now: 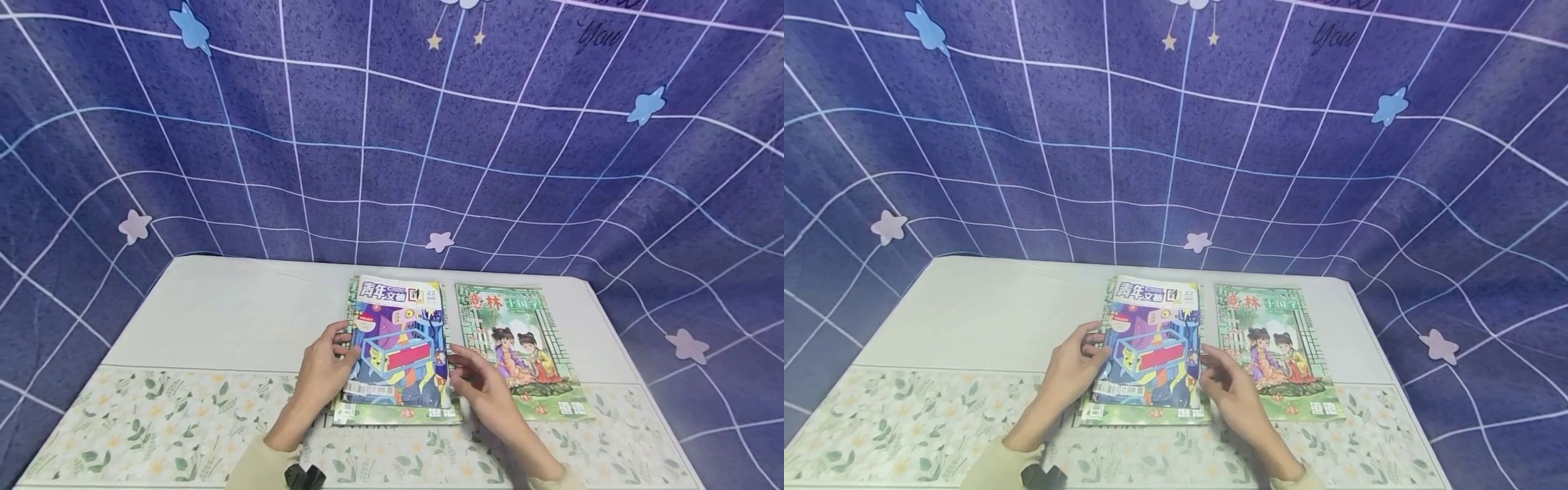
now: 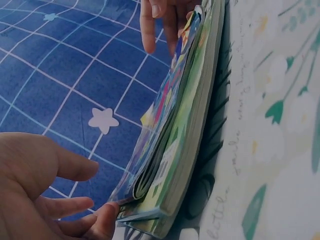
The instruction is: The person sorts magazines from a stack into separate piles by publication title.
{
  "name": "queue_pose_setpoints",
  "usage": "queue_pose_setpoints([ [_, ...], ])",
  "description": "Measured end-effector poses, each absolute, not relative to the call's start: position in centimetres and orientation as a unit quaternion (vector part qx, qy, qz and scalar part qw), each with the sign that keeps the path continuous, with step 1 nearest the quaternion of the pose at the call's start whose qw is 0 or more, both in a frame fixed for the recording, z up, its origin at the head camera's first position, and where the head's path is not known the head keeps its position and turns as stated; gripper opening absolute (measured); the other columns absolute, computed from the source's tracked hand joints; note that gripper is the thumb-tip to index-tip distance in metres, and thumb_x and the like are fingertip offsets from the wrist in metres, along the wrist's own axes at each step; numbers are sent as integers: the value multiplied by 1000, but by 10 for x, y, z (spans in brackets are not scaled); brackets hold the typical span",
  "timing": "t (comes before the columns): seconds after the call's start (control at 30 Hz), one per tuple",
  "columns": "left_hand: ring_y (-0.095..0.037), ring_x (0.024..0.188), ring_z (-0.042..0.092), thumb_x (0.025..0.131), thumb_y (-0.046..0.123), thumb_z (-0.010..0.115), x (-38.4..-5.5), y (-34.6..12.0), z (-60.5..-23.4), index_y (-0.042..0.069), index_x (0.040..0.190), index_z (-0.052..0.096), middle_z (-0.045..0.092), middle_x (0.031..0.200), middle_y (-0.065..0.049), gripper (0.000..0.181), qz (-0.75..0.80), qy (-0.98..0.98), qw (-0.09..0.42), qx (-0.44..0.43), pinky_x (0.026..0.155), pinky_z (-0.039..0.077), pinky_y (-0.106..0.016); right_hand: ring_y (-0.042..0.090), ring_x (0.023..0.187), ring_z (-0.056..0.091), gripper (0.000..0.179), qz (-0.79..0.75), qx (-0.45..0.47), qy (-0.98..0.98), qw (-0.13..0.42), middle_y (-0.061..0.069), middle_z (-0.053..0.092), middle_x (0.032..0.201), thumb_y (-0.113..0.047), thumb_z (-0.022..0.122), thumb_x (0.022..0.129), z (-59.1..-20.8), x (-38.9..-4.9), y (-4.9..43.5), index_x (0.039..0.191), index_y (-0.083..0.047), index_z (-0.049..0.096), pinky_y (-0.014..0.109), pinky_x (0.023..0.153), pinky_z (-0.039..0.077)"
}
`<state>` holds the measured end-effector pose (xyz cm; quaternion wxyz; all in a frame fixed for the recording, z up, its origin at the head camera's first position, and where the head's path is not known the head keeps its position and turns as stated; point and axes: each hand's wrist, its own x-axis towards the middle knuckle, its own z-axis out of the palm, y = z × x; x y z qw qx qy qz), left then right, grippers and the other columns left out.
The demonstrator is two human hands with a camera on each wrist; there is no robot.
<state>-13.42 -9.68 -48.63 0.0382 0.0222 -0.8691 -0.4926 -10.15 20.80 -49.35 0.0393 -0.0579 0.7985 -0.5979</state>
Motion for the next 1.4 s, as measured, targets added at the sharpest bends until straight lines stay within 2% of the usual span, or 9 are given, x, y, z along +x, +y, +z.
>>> queue_pose_setpoints([
  [0.37, -25, 103, 73, 100, 4, 75, -133, -94, -487, -1, 149, 63, 76, 126, -17, 50, -514, -856, 54, 22, 88, 60, -39, 16, 107, 67, 58, -620, -43, 782, 49, 22, 71, 139, -1, 76, 101, -492, -100, 209, 156, 1, 58, 24, 94, 57],
  [0.57, -31, 113, 73, 100, -1, 74, -134, -90, -485, -2, 148, 63, 73, 129, -19, 50, -557, -828, 61, 22, 98, 62, -46, 18, 109, 66, 60, -628, -51, 776, 45, 24, 69, 140, 1, 77, 99, -492, -99, 209, 156, 2, 57, 24, 95, 55],
  [0.73, -38, 116, 73, 99, -3, 73, -132, -86, -484, -4, 150, 59, 66, 132, -23, 53, -570, -819, 57, 18, 101, 62, -50, 16, 108, 66, 59, -625, -54, 777, 40, 24, 69, 140, 1, 77, 99, -493, -99, 209, 155, 2, 58, 24, 94, 55],
  [0.87, -37, 111, 72, 97, -2, 76, -131, -84, -485, -4, 153, 56, 62, 135, -25, 60, -567, -821, 54, 18, 97, 63, -50, 16, 107, 65, 59, -621, -51, 781, 43, 23, 70, 140, -1, 77, 100, -494, -99, 208, 156, 2, 58, 24, 93, 55],
  [1.07, -33, 103, 77, 100, 0, 74, -128, -84, -488, -1, 158, 53, 65, 137, -28, 62, -595, -804, 6, -4, 80, 67, -41, 15, 107, 64, 60, -613, -48, 787, 47, 22, 70, 141, -2, 77, 99, -494, -99, 208, 156, 0, 59, 25, 92, 55],
  [1.13, -33, 107, 77, 101, 0, 71, -127, -84, -489, 3, 159, 54, 67, 138, -28, 60, -596, -803, -8, -10, 85, 67, -45, 15, 107, 64, 60, -612, -48, 788, 47, 21, 70, 140, -3, 77, 99, -494, -99, 208, 156, -1, 59, 25, 91, 55],
  [1.27, -36, 125, 70, 101, -2, 68, -127, -84, -489, 7, 157, 58, 66, 147, -27, 58, -584, -811, -17, -12, 111, 55, -57, 14, 106, 64, 59, -613, -49, 788, 45, 21, 70, 139, -2, 77, 100, -494, -99, 208, 156, -1, 59, 25, 91, 55],
  [1.33, -39, 132, 66, 100, -4, 65, -126, -84, -488, 6, 156, 58, 63, 151, -29, 57, -597, -802, -24, -14, 115, 51, -60, 15, 106, 64, 59, -614, -49, 787, 46, 21, 70, 138, -3, 77, 100, -495, -99, 208, 156, -1, 59, 25, 92, 55],
  [1.4, -42, 133, 65, 101, -8, 62, -126, -84, -487, 3, 157, 57, 59, 154, -31, 57, -627, -778, -37, -11, 112, 55, -58, 15, 106, 65, 58, -615, -45, 786, 47, 20, 70, 139, -4, 78, 101, -495, -99, 208, 156, -1, 59, 25, 92, 55],
])
